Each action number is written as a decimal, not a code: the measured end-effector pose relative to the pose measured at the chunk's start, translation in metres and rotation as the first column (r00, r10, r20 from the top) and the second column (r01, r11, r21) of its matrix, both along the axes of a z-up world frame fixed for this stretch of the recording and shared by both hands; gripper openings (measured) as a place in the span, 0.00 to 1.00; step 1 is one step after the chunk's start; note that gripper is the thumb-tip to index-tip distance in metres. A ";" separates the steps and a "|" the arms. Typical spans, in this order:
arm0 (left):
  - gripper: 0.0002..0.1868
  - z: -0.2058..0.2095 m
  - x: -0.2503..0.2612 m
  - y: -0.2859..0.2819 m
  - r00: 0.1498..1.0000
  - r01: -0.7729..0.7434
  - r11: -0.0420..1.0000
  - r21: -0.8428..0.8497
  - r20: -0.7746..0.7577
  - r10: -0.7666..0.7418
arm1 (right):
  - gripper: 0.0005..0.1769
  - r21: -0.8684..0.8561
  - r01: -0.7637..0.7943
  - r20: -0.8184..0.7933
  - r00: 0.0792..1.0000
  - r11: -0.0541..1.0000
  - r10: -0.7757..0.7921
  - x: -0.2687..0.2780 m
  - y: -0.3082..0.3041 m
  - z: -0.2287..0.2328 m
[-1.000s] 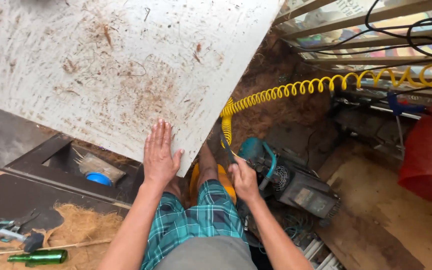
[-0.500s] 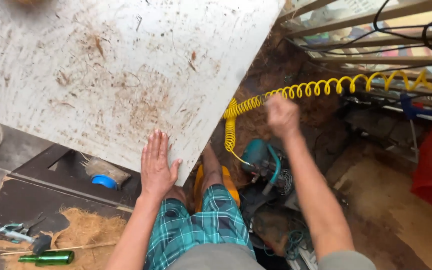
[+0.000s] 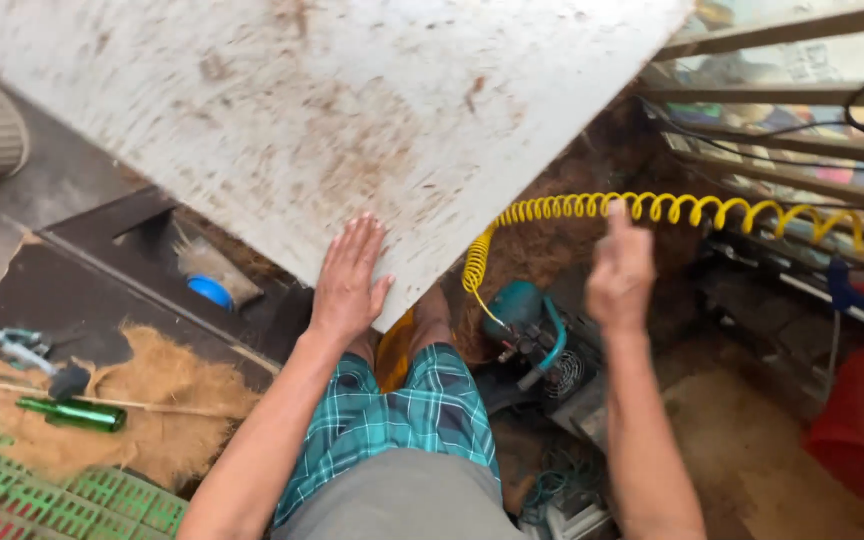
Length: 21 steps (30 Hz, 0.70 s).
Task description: Scraping residue and debris off a white board using a small hand tool
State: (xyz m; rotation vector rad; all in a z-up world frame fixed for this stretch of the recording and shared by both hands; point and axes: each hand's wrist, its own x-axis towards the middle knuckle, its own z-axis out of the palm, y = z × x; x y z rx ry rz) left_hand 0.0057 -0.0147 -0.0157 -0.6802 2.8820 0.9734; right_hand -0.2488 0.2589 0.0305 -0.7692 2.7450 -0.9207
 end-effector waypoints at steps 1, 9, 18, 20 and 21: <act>0.42 0.007 0.006 -0.002 1.000 -0.022 1.000 -0.009 0.003 0.022 | 0.24 -0.009 -0.022 0.003 1.000 1.000 0.022 0.026 -0.023 0.003; 0.37 0.043 0.062 0.036 0.989 0.086 0.979 -0.187 -0.098 -0.106 | 0.29 0.252 -0.515 -0.010 0.845 0.820 0.534 0.184 -0.094 -0.019; 0.46 0.014 0.034 0.050 0.985 0.161 0.977 -0.142 0.079 -0.151 | 0.27 0.341 -0.429 0.029 0.894 0.837 0.447 0.166 -0.103 -0.025; 0.46 0.022 0.020 0.048 0.980 0.183 0.971 -0.151 0.113 -0.167 | 0.27 0.336 -0.417 0.059 0.904 0.845 0.422 0.157 -0.102 -0.025; 0.45 0.025 0.011 0.047 0.973 0.204 0.966 -0.160 0.145 -0.181 | 0.27 0.330 -0.405 0.088 0.913 0.853 0.399 0.151 -0.101 -0.025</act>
